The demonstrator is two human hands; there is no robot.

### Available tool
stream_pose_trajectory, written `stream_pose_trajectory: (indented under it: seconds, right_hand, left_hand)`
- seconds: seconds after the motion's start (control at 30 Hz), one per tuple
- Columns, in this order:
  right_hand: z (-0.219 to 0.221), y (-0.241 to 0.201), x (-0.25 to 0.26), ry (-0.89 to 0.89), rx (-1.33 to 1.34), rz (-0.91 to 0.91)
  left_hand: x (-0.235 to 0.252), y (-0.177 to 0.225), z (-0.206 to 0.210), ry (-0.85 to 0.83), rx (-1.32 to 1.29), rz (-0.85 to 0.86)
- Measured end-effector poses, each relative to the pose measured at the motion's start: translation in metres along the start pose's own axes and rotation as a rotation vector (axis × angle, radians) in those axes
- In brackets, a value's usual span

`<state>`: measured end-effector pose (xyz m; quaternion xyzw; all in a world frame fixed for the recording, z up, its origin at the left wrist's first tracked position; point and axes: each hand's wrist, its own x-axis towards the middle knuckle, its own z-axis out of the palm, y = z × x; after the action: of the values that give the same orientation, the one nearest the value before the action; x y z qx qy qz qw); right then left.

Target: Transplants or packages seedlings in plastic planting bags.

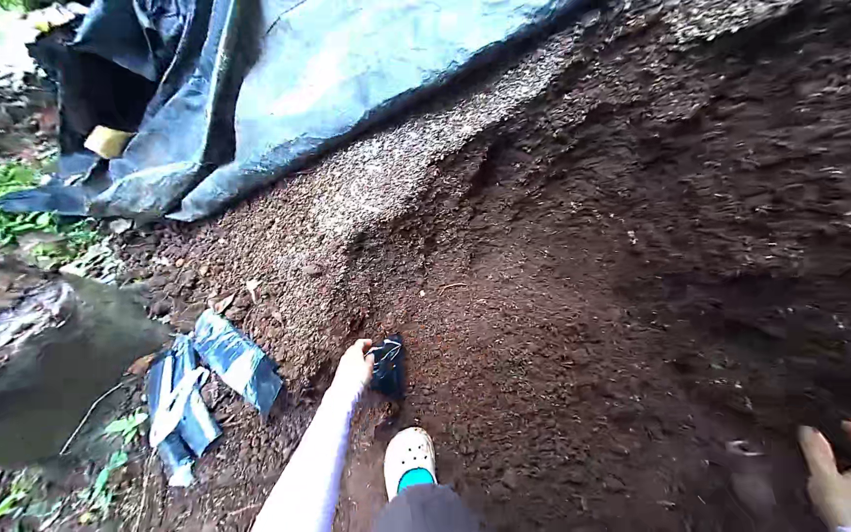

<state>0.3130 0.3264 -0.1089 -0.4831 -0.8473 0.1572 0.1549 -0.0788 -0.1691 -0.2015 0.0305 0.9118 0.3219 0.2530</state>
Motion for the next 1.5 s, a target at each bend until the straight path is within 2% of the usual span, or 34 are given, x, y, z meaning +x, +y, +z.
stream_pose_trajectory:
  seconds: [0.1,0.23,0.33,0.37,0.43,0.5,0.57,0.73,0.83,0.9,0.97,1.0,1.07,1.17,1.2,1.23,1.37,1.5]
  right_hand:
    - [0.004,0.001,-0.035,-0.131,-0.01,-0.052]
    - [0.026,-0.028,-0.068,-0.337,-0.004,-0.137]
    - [0.041,-0.055,-0.085,-0.523,0.038,-0.132]
    - [0.044,-0.064,-0.09,-0.587,0.058,-0.136]
    - [0.048,-0.081,-0.097,-0.681,0.1,-0.185]
    - [0.049,-0.105,-0.099,-0.718,0.137,-0.288]
    - [0.048,-0.14,-0.102,-0.721,0.17,-0.406]
    - [0.045,-0.216,-0.116,-0.555,0.2,-0.762]
    - [0.041,-0.228,-0.12,-0.724,0.0,-0.891]
    - [0.047,-0.217,-0.126,-0.816,-0.011,-0.884]
    - [0.062,-0.186,-0.133,-0.772,0.262,-0.727]
    - [0.073,-0.167,-0.136,-0.719,0.473,-0.558]
    - [0.099,-0.132,-0.139,-0.664,0.847,-0.037]
    - [0.151,-0.086,-0.157,-0.572,1.277,0.931]
    - [0.169,-0.074,-0.165,-0.508,1.387,1.141]
    - [0.185,-0.065,-0.17,-0.434,1.482,1.276]
    - [0.239,-0.068,-0.155,-0.185,1.687,1.463]
    - [0.262,-0.083,-0.133,-0.114,1.86,1.47]
  left_hand:
    - [0.021,0.008,0.018,-0.067,0.231,-0.076]
    - [0.02,0.011,0.034,-0.142,0.549,-0.016]
    - [0.0,0.041,0.028,-0.283,0.732,-0.017]
    - [-0.008,0.048,0.024,-0.28,0.72,0.039]
    - [-0.018,0.059,0.027,-0.121,0.687,0.203]
    - [-0.039,0.084,0.029,-0.027,0.717,0.424]
    - [-0.075,0.121,0.024,-0.076,0.84,0.584]
    - [-0.133,0.187,0.013,-0.26,1.013,0.761]
    - [-0.149,0.213,0.014,-0.355,0.972,0.705]
    - [-0.148,0.219,0.022,-0.366,0.952,0.651]
    - [-0.135,0.216,0.036,-0.374,0.908,0.64]
    - [-0.127,0.214,0.044,-0.394,0.886,0.639]
    - [-0.115,0.215,0.055,-0.45,0.844,0.601]
    - [-0.101,0.217,0.068,-0.478,0.825,0.515]
    - [-0.096,0.214,0.072,-0.483,0.81,0.491]
    - [-0.092,0.212,0.075,-0.482,0.795,0.47]
    - [-0.079,0.202,0.064,-0.441,0.719,0.364]
    - [-0.059,0.182,0.048,-0.505,0.615,0.257]
